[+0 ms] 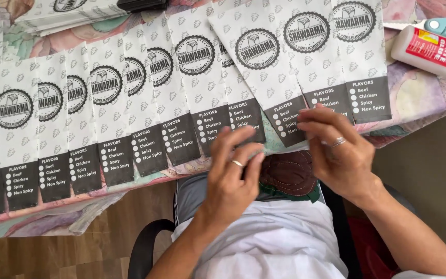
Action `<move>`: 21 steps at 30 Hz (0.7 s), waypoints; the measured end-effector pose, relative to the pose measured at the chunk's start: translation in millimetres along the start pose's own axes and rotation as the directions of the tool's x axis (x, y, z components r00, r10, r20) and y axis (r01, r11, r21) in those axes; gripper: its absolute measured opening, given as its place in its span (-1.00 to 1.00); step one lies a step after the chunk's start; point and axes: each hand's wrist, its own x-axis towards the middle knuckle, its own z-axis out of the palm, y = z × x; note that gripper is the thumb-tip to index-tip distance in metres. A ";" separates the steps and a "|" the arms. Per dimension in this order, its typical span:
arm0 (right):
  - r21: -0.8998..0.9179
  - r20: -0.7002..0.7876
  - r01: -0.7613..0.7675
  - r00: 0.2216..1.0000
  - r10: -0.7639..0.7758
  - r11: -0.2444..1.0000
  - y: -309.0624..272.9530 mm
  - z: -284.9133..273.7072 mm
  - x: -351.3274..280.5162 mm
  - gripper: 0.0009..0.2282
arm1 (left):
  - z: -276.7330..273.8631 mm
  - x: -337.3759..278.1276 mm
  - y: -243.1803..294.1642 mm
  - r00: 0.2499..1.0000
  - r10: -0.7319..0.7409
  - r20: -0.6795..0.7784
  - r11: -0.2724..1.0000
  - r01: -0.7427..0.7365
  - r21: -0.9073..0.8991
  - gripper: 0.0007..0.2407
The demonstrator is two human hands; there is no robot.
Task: Arranging paper packaging sleeves in a row and applying glue to the edges for assembly.
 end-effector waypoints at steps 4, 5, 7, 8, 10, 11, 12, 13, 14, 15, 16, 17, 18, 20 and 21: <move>0.146 0.215 0.082 0.970 -0.112 0.986 -1.6 18.8 2.3 -0.78 | -21.1 -5.3 -13.6 0.995 -0.020 0.094 0.969 -0.004 0.248 -0.80; 0.217 0.307 0.103 0.937 -0.168 0.971 -2.3 24.3 5.3 -0.71 | -24.9 -4.9 -15.7 0.989 -0.001 0.150 0.953 -0.044 0.299 -0.78; 0.185 0.300 0.117 0.939 -0.169 0.976 -0.9 27.7 1.9 -0.72 | -26.6 -6.5 -14.9 0.981 0.005 0.195 0.960 -0.059 0.275 -0.77; 0.150 0.291 0.132 0.941 -0.171 0.980 0.8 29.8 1.3 -0.74 | -27.2 -6.7 -15.4 0.971 0.015 0.238 0.966 -0.076 0.249 -0.75; 0.132 0.280 0.129 0.946 -0.162 0.983 0.4 24.8 -1.3 -0.78 | -26.1 -8.7 -18.2 0.973 0.043 0.227 0.969 -0.096 0.228 -0.80; 0.113 0.266 0.123 0.952 -0.149 0.986 -0.1 21.6 -3.6 -0.81 | -25.0 -10.9 -18.8 0.973 0.074 0.220 0.971 -0.120 0.207 -0.84; 0.115 0.272 0.122 0.951 -0.150 0.986 0.5 21.6 -4.6 -0.81 | -23.9 -13.2 -21.1 0.974 0.068 0.217 0.972 -0.114 0.207 -0.84; 0.115 0.258 0.142 0.951 -0.168 0.983 1.2 21.0 -5.4 -0.84 | -22.4 -15.3 -23.0 0.975 0.096 0.199 0.975 -0.132 0.180 -0.83; 0.112 0.240 0.164 0.953 -0.187 0.980 2.3 20.7 -5.6 -0.86 | -21.1 -15.9 -25.8 0.975 0.128 0.182 0.976 -0.156 0.154 -0.79; 0.111 0.241 0.164 0.952 -0.187 0.980 4.2 20.8 -6.5 -0.86 | -20.4 -16.4 -26.7 0.975 0.127 0.181 0.976 -0.156 0.153 -0.79; 0.128 0.240 0.169 0.951 -0.196 0.977 5.6 20.9 -8.0 -0.90 | -19.9 -17.0 -27.5 0.975 0.155 0.160 0.974 -0.178 0.143 -0.89; 0.145 0.238 0.174 0.949 -0.205 0.974 7.1 20.9 -9.5 -0.94 | -19.3 -17.5 -28.2 0.974 0.182 0.138 0.971 -0.200 0.133 -0.88; 0.144 0.238 0.172 0.950 -0.203 0.974 6.5 20.3 -7.4 -0.94 | -19.3 -16.3 -27.6 0.973 0.182 0.139 0.971 -0.201 0.132 -0.88; 0.200 0.244 0.154 0.949 -0.201 0.968 5.0 19.6 -3.5 -0.95 | -19.8 -14.9 -26.5 0.976 0.156 0.150 0.969 -0.180 0.166 -0.92; 0.202 0.246 0.152 0.948 -0.200 0.968 2.7 21.4 -1.7 -0.95 | -17.7 -15.9 -25.8 0.977 0.153 0.151 0.970 -0.178 0.166 -0.92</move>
